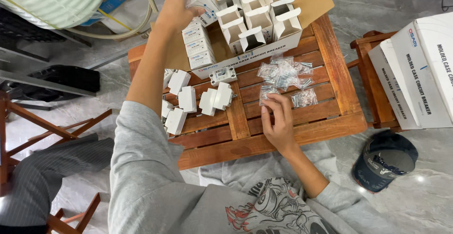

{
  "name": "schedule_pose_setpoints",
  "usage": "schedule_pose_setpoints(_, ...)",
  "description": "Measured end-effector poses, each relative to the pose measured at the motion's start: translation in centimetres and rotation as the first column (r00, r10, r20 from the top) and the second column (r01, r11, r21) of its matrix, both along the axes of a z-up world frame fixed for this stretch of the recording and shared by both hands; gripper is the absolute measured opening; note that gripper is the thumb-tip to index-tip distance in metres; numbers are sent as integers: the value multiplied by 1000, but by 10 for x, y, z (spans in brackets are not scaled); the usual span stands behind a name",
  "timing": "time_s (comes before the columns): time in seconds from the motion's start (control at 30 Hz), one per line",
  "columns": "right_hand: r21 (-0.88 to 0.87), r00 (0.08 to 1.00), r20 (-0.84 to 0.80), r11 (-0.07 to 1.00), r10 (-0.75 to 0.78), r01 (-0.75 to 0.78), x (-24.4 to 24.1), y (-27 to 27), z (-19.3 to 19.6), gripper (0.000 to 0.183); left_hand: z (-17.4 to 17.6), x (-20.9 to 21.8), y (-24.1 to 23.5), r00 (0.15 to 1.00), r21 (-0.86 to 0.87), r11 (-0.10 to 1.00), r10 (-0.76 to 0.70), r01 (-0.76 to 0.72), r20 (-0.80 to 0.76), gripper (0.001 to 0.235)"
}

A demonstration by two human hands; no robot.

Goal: The person organizes circuit breakers by taking them out of a cardboard box and placing them on a wooden table.

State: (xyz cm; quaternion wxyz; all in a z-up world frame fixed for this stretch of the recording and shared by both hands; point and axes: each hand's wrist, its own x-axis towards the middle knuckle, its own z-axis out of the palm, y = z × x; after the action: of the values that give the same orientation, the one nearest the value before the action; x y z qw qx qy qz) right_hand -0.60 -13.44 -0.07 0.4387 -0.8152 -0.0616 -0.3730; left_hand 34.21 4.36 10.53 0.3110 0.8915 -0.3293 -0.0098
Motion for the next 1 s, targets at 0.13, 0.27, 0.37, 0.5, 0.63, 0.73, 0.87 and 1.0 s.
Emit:
schedule_pose_setpoints(0.13, 5, 1000, -9, 1000, 13, -13, 1, 0, 3, 16, 2, -2, -4, 997, 171, 985, -10, -3, 77, 45)
schedule_pose_setpoints(0.27, -69, 999, -28, 997, 23, -25, 4, 3, 4, 13, -9, -8, -22, 978, 309, 951, -36, -30, 206, 45)
schedule_pose_setpoints(0.37, -205, 993, -115, 977, 37, -60, 15, 12, -15, 22, -29, -12, -27, 975, 379, 923, -17, -70, 222, 41)
schedule_pose_setpoints(0.5, -340, 903, -428, 920, 34, -196, 35, 29, -8, 74, -58, -14, -14, 914, 349, 933, -64, -88, 401, 40)
schedule_pose_setpoints(0.63, -433, 898, -439, 885, -38, -174, 59, 38, -10, 85, -43, -43, 1, 882, 237, 969, -48, -73, 469, 23)
schedule_pose_setpoints(0.73, -500, 927, -369, 855, -70, -134, 68, 42, -20, 89, -9, -100, 4, 836, 40, 996, 47, -82, 546, 30)
schedule_pose_setpoints(0.87, -389, 902, -432, 905, -16, -170, 69, 45, -20, 80, 1, -188, 8, 929, -294, 953, 170, -70, 329, 27)
schedule_pose_setpoints(1.0, -204, 897, -425, 952, 123, -228, 66, 41, -26, 76, -1, -273, 7, 968, -473, 862, 242, -183, 65, 30)
